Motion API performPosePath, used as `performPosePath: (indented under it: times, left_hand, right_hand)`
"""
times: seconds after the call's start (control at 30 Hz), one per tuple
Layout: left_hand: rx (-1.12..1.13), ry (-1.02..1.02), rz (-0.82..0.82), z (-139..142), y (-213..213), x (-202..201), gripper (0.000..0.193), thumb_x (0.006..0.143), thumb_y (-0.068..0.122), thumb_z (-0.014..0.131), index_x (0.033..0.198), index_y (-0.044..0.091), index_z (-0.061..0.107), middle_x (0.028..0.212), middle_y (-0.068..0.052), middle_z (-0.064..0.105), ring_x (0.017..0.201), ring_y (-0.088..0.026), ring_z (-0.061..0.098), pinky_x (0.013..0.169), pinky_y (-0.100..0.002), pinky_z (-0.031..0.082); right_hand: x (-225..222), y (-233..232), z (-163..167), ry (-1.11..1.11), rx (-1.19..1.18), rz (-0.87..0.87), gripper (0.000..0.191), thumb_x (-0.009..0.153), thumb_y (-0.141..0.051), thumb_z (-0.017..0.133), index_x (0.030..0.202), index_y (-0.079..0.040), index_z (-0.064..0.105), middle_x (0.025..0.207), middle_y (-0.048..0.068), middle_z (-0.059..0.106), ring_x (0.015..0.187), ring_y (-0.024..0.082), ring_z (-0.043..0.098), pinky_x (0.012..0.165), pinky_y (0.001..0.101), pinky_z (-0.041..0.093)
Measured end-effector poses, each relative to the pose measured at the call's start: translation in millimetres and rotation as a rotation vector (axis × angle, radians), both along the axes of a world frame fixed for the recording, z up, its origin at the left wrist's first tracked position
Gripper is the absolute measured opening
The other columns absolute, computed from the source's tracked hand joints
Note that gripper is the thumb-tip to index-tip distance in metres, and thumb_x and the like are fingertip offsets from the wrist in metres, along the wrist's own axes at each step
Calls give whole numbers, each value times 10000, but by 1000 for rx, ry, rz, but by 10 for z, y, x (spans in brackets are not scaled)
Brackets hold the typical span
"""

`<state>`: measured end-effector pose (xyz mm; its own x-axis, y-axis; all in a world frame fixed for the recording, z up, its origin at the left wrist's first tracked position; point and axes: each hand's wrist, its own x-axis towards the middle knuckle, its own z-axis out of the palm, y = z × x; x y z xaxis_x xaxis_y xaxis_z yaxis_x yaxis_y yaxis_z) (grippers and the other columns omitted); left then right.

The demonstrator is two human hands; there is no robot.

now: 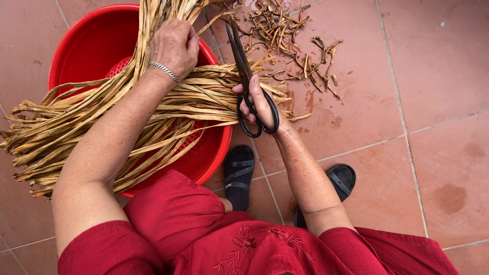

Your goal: The person sits on a tiled floor with a large bundle of dried leaves draped over a red perforated basin. They hold the bundle with one hand and use scissors to cut off the dark root-end tips section by section, letting the trimmed-off pieces fall onto the floor beside the basin while working along the bundle.

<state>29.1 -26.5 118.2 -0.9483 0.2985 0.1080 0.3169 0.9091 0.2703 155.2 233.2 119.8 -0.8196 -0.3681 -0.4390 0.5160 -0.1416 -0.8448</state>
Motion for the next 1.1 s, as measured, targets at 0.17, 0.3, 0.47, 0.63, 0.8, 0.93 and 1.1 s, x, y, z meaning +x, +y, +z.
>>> performPosePath:
  times: [0.17, 0.3, 0.47, 0.63, 0.8, 0.93, 1.1]
  left_hand:
    - [295, -142, 65, 168, 1, 265, 120, 1100, 124, 656, 999, 94, 598, 882, -44, 607, 834, -187, 604, 732, -367, 540]
    - [282, 25, -158, 255, 43, 424, 75, 1056, 83, 700, 1011, 84, 640, 904, -61, 635, 887, -221, 609, 808, -405, 520]
    - [270, 39, -189, 236, 81, 430, 69, 1033, 101, 718, 993, 74, 668, 916, -62, 639, 901, -237, 609, 823, -410, 515]
    - [247, -43, -130, 120, 13, 350, 95, 1037, 147, 729, 980, 73, 713, 862, -92, 626, 852, -239, 615, 773, -421, 536]
    - [194, -18, 95, 51, -203, 19, 174, 1044, 199, 721, 1090, 35, 689, 1023, -133, 645, 921, -270, 674, 831, -433, 603]
    - [-33, 128, 136, -1, -289, -235, 390, 872, 285, 857, 1046, -16, 682, 1080, -232, 629, 887, -392, 682, 788, -539, 581]
    - [-72, 117, 216, -81, -300, -422, 259, 808, 215, 841, 943, 31, 720, 1007, -204, 680, 822, -396, 695, 741, -556, 574]
  right_hand:
    - [2, 27, 1, 88, 47, 21, 967, 913, -838, 286, 1283, 0, 595, 665, -24, 525, 535, 52, 461, 503, 227, 391]
    - [-9, 2, -17, 114, 37, -18, 945, 936, -820, 307, 1294, 8, 589, 672, -27, 495, 528, 56, 446, 497, 231, 382]
    - [-9, -53, -107, 112, 42, -60, 877, 957, -772, 330, 1251, 4, 616, 635, -37, 463, 480, 52, 422, 436, 234, 371]
    - [33, -110, -201, 110, 84, -143, 809, 995, -722, 335, 1154, 6, 649, 576, -38, 451, 444, 53, 405, 400, 238, 344]
    - [12, -94, -241, 50, 61, -122, 744, 1009, -681, 351, 1147, -13, 650, 566, -36, 445, 430, 56, 400, 395, 236, 341]
    - [9, -89, -248, 48, 71, -130, 725, 1013, -670, 378, 1142, -9, 648, 576, -29, 460, 433, 61, 408, 397, 239, 347]
    - [14, -97, -249, 38, 71, -132, 719, 1029, -660, 374, 1144, -4, 642, 594, -29, 447, 447, 59, 404, 414, 234, 348]
